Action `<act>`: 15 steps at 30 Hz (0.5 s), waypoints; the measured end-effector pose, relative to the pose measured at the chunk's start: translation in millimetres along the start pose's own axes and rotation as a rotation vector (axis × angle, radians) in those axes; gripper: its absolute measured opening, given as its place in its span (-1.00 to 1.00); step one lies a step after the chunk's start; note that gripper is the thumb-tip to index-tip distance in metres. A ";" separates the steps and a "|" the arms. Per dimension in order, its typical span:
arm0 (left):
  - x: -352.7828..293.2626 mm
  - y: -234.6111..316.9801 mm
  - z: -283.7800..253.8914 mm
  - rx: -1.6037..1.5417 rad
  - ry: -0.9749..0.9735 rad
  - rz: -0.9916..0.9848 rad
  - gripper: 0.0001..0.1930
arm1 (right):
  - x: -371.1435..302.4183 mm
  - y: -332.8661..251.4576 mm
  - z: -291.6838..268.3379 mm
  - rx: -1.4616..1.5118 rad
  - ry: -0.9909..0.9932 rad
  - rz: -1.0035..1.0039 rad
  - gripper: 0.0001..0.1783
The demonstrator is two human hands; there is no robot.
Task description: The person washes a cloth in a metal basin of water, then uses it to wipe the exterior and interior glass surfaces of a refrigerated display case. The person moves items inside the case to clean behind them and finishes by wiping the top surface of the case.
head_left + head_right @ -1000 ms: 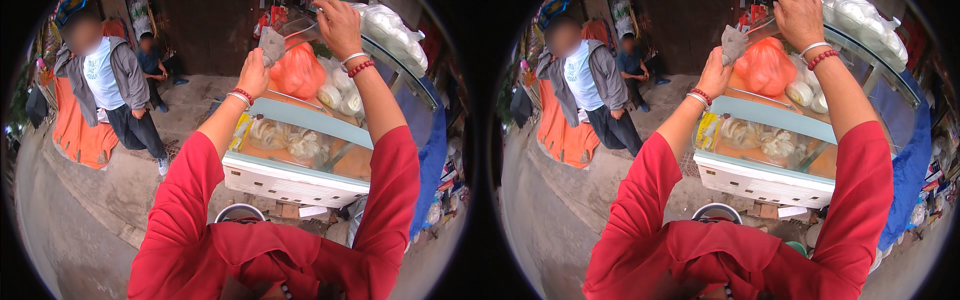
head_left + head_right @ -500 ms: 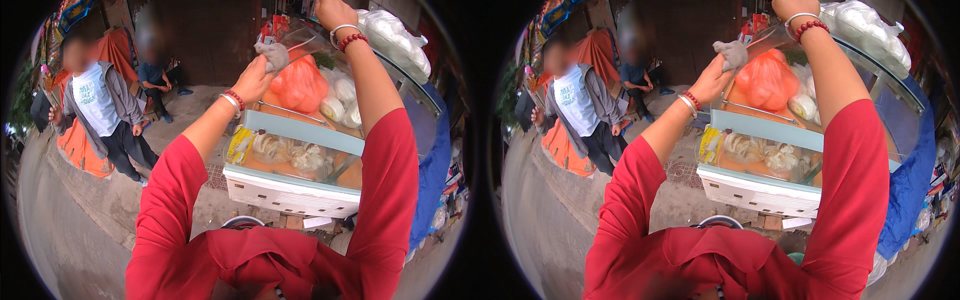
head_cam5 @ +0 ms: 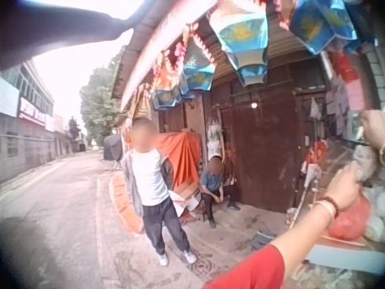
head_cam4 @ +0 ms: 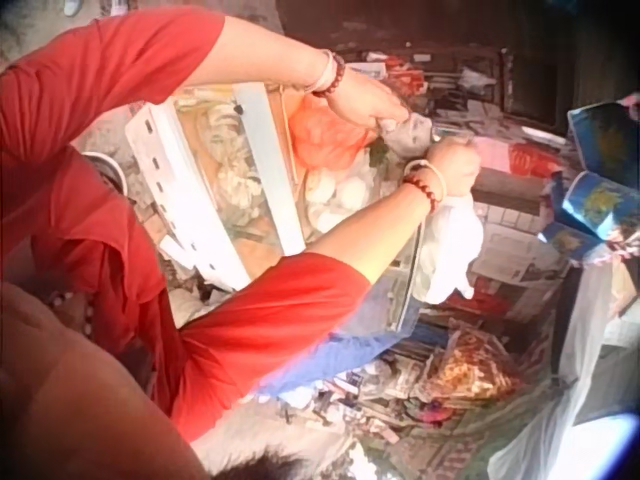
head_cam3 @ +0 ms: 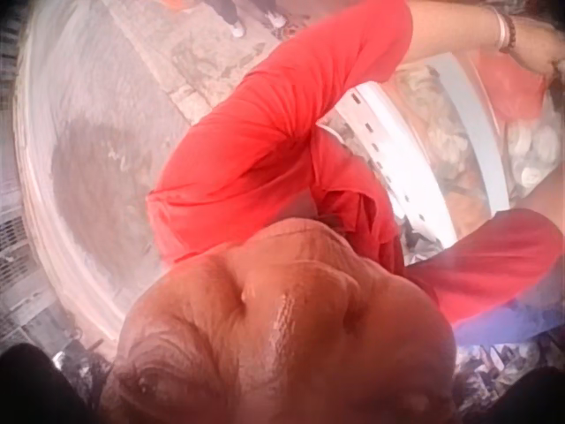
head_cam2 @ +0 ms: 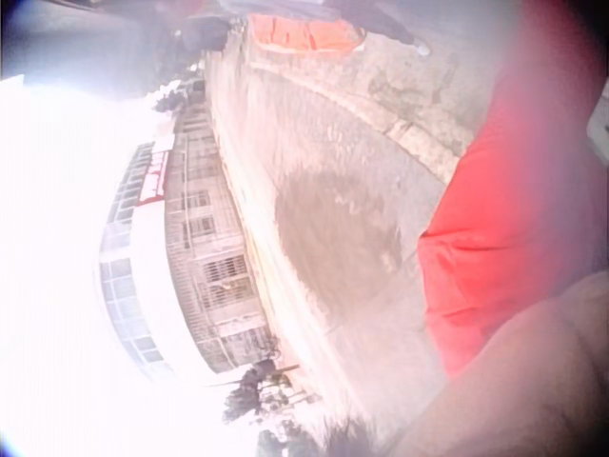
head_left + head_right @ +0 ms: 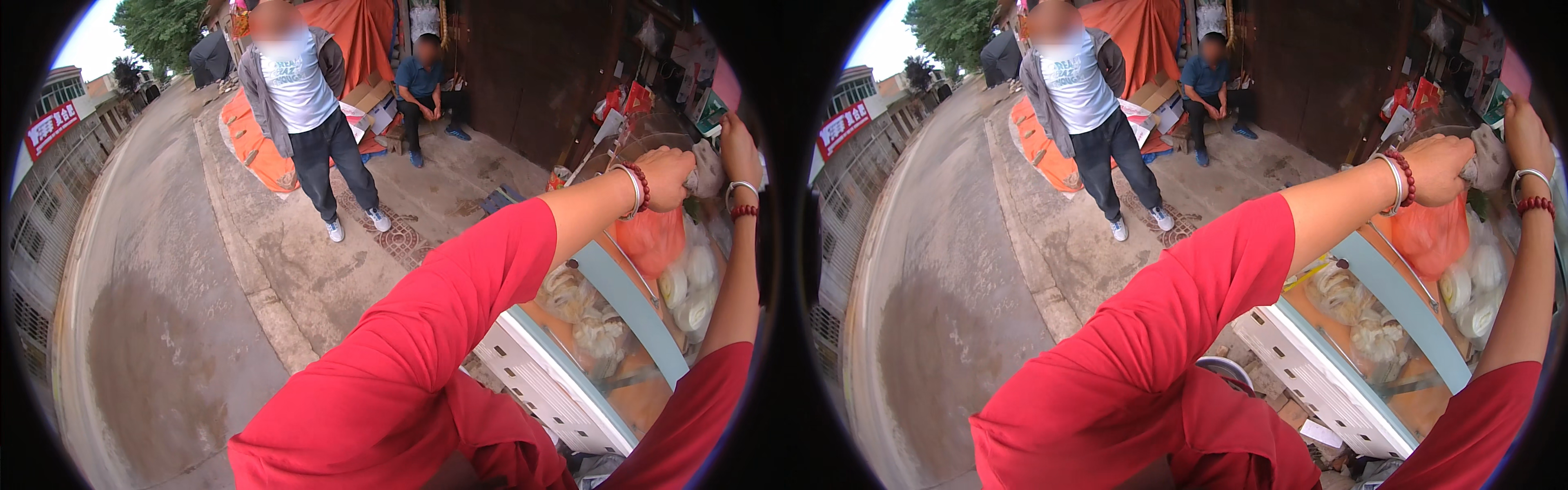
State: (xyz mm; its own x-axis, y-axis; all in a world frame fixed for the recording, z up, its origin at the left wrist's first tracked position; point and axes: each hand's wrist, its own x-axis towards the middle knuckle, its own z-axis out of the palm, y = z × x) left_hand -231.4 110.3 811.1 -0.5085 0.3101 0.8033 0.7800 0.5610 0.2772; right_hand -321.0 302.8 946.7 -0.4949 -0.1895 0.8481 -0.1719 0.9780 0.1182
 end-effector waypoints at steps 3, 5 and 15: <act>-27.2 -20.6 -6.3 -0.084 -0.025 -0.010 -0.67 | -0.6 -0.4 -9.5 -0.081 -0.046 -0.035 -0.58; -61.5 -35.0 -14.0 -0.139 -0.015 -0.080 -0.66 | -6.0 -12.5 -6.5 -0.037 -0.057 0.017 -0.59; -198.6 -95.4 7.8 -0.187 -0.118 -0.329 -0.59 | -5.7 -24.2 -21.3 -0.102 -0.096 0.078 -0.59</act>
State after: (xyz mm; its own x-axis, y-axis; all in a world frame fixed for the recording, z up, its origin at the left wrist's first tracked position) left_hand -207.7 1.2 621.0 -0.7724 0.2288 0.5925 0.6157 0.4991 0.6098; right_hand -295.8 282.0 950.0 -0.5831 -0.1155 0.8042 -0.0452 0.9929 0.1099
